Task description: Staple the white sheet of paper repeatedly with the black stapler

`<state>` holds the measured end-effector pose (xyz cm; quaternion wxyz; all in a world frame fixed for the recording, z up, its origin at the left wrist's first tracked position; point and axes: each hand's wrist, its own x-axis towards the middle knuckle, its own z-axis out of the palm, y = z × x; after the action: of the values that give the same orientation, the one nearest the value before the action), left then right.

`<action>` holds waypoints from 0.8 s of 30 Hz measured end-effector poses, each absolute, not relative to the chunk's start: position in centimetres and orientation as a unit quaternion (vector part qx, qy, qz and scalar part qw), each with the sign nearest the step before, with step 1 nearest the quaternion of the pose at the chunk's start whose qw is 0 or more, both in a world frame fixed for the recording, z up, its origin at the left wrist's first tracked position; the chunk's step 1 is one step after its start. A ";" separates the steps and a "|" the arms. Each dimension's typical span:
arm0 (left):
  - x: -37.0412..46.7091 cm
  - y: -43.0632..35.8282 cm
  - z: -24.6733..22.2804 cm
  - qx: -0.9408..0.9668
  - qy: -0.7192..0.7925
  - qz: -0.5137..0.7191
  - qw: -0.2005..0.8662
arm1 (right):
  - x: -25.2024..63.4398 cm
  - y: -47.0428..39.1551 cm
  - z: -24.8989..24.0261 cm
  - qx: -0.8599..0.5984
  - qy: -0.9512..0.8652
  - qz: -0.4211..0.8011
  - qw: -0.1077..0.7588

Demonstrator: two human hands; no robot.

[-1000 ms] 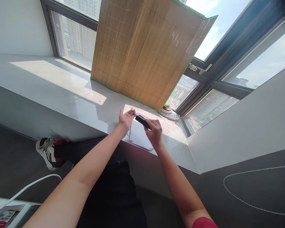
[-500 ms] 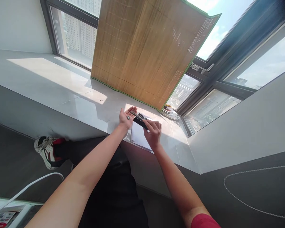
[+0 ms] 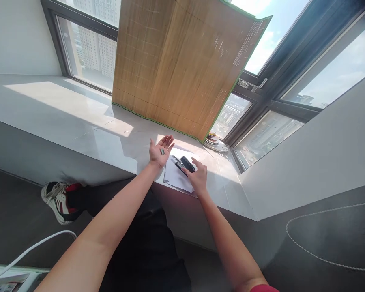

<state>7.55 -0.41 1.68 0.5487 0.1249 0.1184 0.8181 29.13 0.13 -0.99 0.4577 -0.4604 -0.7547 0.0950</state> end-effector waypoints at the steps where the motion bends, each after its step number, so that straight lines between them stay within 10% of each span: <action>1: 7.7 -0.6 1.9 0.134 0.122 0.813 0.554 | 28.6 -0.1 -0.3 -0.437 -0.764 0.055 0.471; 24: 9.1 -0.7 2.8 0.199 0.230 0.762 0.572 | 20.5 0.6 2.2 -0.306 -0.828 0.099 0.459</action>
<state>9.08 -0.74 2.76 0.5717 0.1987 0.2300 0.7621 20.47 0.57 2.24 0.4585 -0.3063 -0.8284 0.0986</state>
